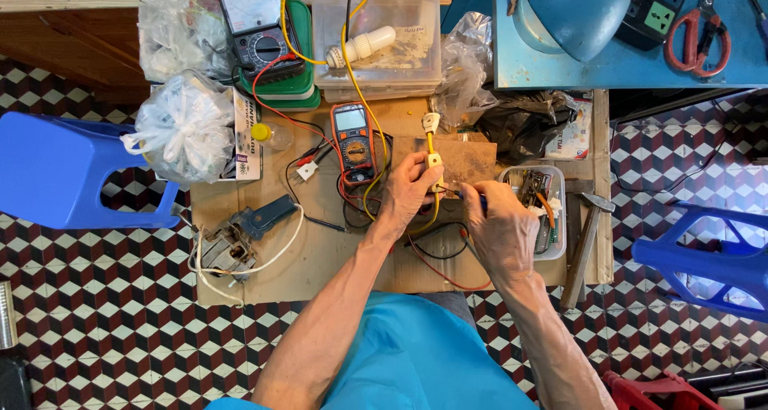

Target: The person repairs a yellow extension cord by opening its plug housing, reattaching the wires to the terminals, and tightening them with a screwdriver. They reassemble the plug, test it with a multimeter, and plug it into a power strip on the desk.

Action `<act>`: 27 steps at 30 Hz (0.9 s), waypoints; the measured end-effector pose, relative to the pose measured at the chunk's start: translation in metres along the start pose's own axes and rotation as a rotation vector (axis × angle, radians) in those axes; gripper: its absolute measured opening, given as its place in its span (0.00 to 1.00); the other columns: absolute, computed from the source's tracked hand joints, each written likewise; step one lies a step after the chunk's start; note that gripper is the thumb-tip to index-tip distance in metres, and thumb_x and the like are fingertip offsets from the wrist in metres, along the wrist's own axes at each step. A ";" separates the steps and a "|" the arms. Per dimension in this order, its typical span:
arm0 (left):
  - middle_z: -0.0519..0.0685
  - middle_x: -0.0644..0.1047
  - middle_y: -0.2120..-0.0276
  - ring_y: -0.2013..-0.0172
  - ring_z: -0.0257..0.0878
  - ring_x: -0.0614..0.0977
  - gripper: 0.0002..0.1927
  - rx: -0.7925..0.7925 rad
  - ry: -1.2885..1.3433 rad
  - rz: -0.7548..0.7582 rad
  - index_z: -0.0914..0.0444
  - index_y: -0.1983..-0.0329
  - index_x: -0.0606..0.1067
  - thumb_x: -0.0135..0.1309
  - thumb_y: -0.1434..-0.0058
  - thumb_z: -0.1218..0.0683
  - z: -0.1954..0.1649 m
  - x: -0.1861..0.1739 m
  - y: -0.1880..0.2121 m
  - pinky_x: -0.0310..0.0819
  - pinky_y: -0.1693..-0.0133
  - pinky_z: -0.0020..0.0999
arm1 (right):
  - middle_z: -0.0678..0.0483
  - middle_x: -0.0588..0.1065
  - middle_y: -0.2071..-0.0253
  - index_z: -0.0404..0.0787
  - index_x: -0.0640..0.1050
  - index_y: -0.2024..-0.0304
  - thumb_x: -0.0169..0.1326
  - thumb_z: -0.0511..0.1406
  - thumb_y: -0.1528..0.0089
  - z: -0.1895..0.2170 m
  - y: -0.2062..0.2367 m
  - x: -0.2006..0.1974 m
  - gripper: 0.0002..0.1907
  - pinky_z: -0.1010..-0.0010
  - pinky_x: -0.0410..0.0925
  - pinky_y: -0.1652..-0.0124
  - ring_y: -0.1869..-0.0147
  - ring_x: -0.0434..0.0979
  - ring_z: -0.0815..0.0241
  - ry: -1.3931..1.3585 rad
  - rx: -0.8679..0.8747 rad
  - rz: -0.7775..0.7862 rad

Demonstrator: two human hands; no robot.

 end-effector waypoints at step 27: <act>0.49 0.82 0.58 0.64 0.32 0.81 0.20 0.098 -0.091 -0.033 0.66 0.41 0.70 0.55 0.33 0.53 -0.002 0.001 -0.001 0.83 0.63 0.31 | 0.50 0.72 0.74 0.37 0.71 0.66 0.54 0.37 0.33 0.016 -0.020 0.016 0.11 0.65 0.69 0.75 0.75 0.75 0.57 0.316 -0.654 0.417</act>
Point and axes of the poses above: each hand's wrist, its own y-axis away from the middle knuckle, its own x-axis out of the palm, z = x × y, the point moved 7 cm from there along -y, towards the middle knuckle
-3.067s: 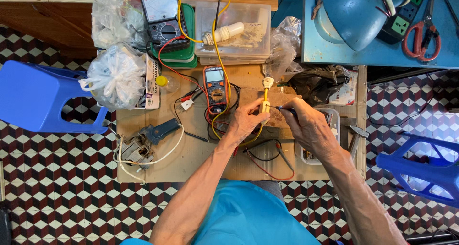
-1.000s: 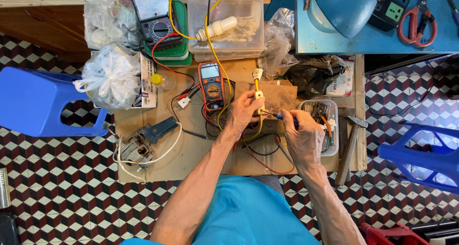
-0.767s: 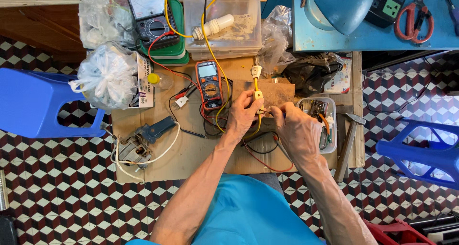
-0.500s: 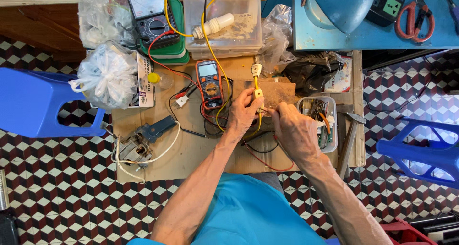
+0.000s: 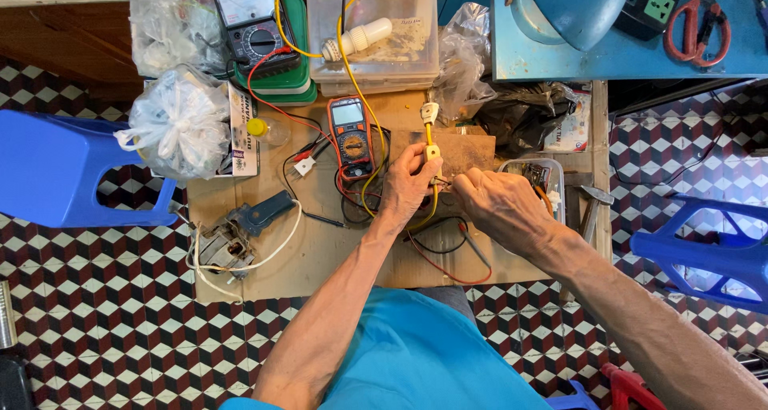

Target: The person repairs a yellow extension cord by opening its plug housing, reattaching the wires to the terminals, and tightening them with a screwdriver. They reassemble the plug, test it with a multimeter, and plug it into a power strip on the desk.

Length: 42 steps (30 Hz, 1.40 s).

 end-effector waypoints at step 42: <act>0.51 0.83 0.58 0.63 0.32 0.82 0.18 0.122 -0.053 -0.121 0.67 0.45 0.71 0.57 0.36 0.56 0.014 0.008 -0.003 0.79 0.66 0.28 | 0.45 0.78 0.70 0.39 0.82 0.63 0.52 0.41 0.34 -0.032 -0.002 0.061 0.14 0.60 0.70 0.71 0.73 0.77 0.53 -0.010 0.335 0.290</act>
Point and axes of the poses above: each hand's wrist, its own y-axis away from the middle knuckle, its own x-axis out of the palm, z = x × y, the point moved 7 cm from there along -y, towards the middle knuckle
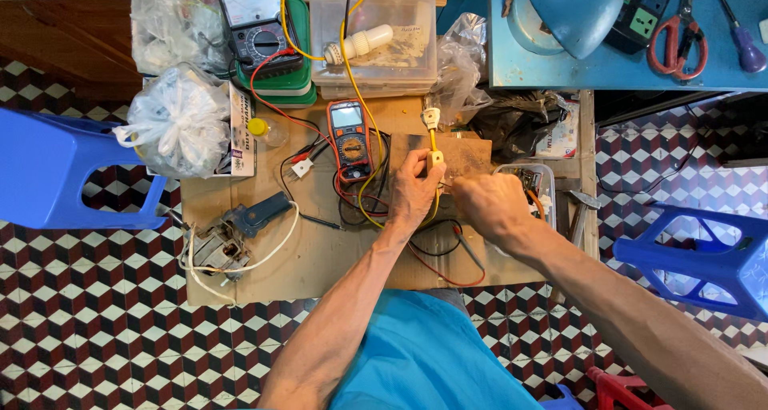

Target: The person repairs a yellow extension cord by opening its plug housing, reattaching the wires to the terminals, and tightening them with a screwdriver. They reassemble the plug, test it with a multimeter, and plug it into a power strip on the desk.

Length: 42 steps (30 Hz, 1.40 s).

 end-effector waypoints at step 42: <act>0.43 0.70 0.77 0.84 0.25 0.63 0.15 -0.737 0.964 0.427 0.62 0.43 0.72 0.48 0.24 0.49 -0.058 -0.007 0.064 0.54 0.86 0.16 | 0.61 0.70 0.76 0.45 0.80 0.54 0.59 0.42 0.37 0.025 -0.002 0.012 0.11 0.83 0.55 0.81 0.78 0.64 0.75 -2.172 0.367 -0.212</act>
Point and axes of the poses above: each hand's wrist, its own y-axis away from the middle knuckle, its own x-axis out of the palm, z = x × y, the point moved 7 cm from there along -y, towards the middle knuckle
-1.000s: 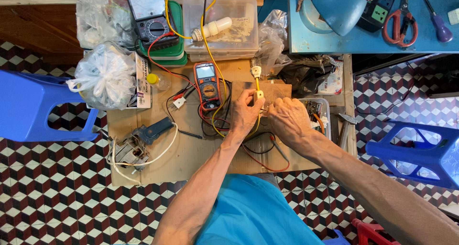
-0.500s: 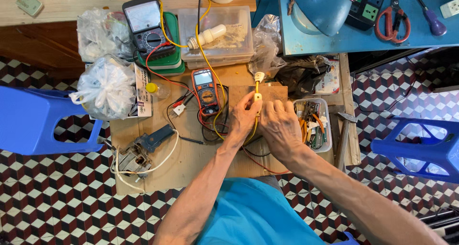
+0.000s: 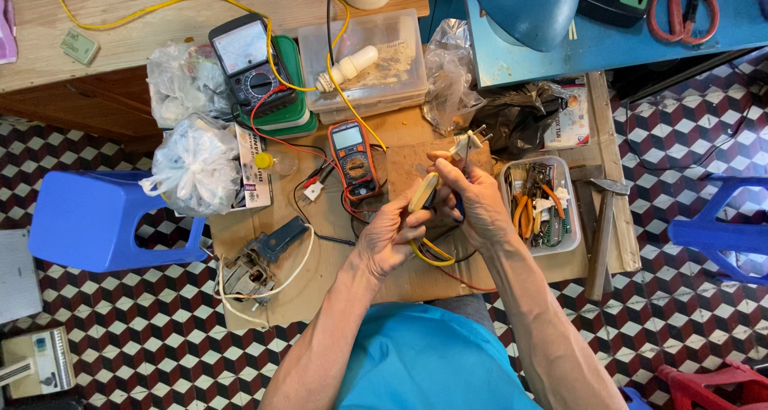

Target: The person repairs a yellow extension cord by opening its plug housing, reattaching the wires to the terminals, and tightening them with a screwdriver. They reassemble the plug, test it with a multimeter, and plug it into a power strip on the desk.

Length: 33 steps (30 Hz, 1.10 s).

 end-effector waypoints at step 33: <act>0.50 0.79 0.55 0.68 0.25 0.76 0.26 0.142 -0.610 -0.217 0.66 0.32 0.69 0.46 0.25 0.46 -0.045 0.021 -0.062 0.71 0.71 0.16 | 0.63 0.70 0.77 0.40 0.80 0.62 0.60 0.38 0.35 0.062 -0.053 -0.044 0.08 0.82 0.57 0.76 0.76 0.64 0.76 0.324 -0.208 -0.219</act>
Point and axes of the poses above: each hand's wrist, its own y-axis away from the middle knuckle, its own x-axis out of the palm, z = x × y, the point moved 7 cm from there along -y, towards the middle knuckle
